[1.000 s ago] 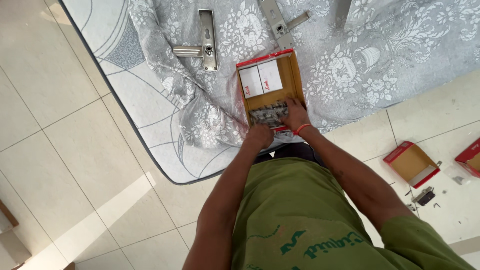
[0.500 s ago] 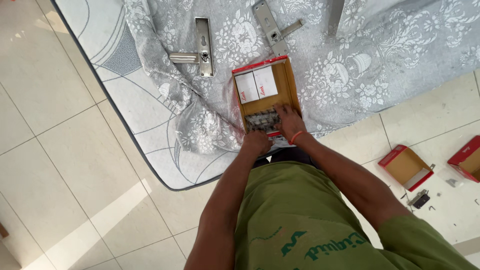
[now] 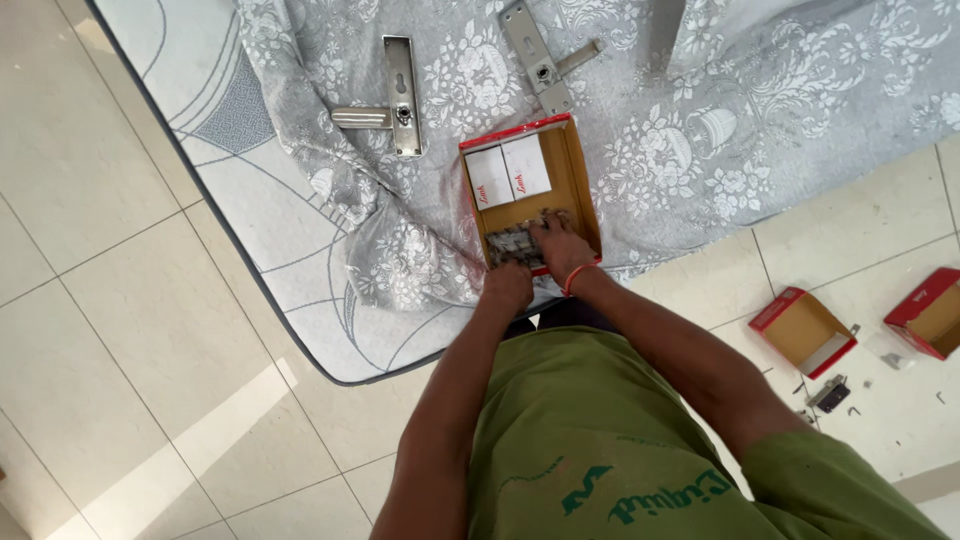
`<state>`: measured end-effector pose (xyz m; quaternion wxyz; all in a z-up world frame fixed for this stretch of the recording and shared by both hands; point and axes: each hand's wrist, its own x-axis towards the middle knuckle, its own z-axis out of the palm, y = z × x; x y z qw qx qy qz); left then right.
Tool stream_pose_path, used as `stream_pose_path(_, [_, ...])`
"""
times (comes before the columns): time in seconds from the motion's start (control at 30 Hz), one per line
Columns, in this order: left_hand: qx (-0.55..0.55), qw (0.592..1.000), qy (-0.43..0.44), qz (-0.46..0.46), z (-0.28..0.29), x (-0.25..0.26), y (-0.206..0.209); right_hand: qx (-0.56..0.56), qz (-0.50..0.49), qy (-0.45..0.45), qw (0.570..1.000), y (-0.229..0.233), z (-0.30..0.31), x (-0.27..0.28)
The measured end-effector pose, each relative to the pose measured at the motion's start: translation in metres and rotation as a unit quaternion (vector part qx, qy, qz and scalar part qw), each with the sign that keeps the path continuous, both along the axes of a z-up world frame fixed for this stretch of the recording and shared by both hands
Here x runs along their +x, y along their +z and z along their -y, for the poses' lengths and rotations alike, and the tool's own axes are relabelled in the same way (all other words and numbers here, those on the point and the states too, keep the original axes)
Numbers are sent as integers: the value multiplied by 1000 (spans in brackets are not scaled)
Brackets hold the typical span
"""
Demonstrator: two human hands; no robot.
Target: The person picks up a remote and a cable from the floor, then places door handles, a lock mechanism, and a packet of screws into a cardboard box on a bed.
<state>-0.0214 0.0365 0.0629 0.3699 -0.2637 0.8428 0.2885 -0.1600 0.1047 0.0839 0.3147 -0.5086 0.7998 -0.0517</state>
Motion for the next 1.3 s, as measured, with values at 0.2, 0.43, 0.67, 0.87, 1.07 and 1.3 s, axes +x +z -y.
stream_pose_path(0.2, [14, 1000, 0, 15, -2, -3, 3, 49, -29, 19, 998, -15, 14, 4])
stream_pose_path(0.43, [-44, 997, -20, -68, -2, -2, 21, -34, 11, 7, 999, -26, 7, -4])
stream_pose_path(0.67, [-78, 990, -31, -117, -1, 11, 5, -7, 33, -72, 997, -7, -15, -9])
stream_pose_path(0.87, [-90, 990, -46, -102, -10, 10, 2, -31, 24, -62, 997, -16, -13, -8])
stream_pose_path(1.07, [-55, 996, -33, -64, -2, 6, 17, -4, -21, -98, 995, 19, -2, -3])
stream_pose_path(1.3, [-148, 980, -9, -133, -13, 11, 10, 34, 15, -258, 965, -20, 2, 2])
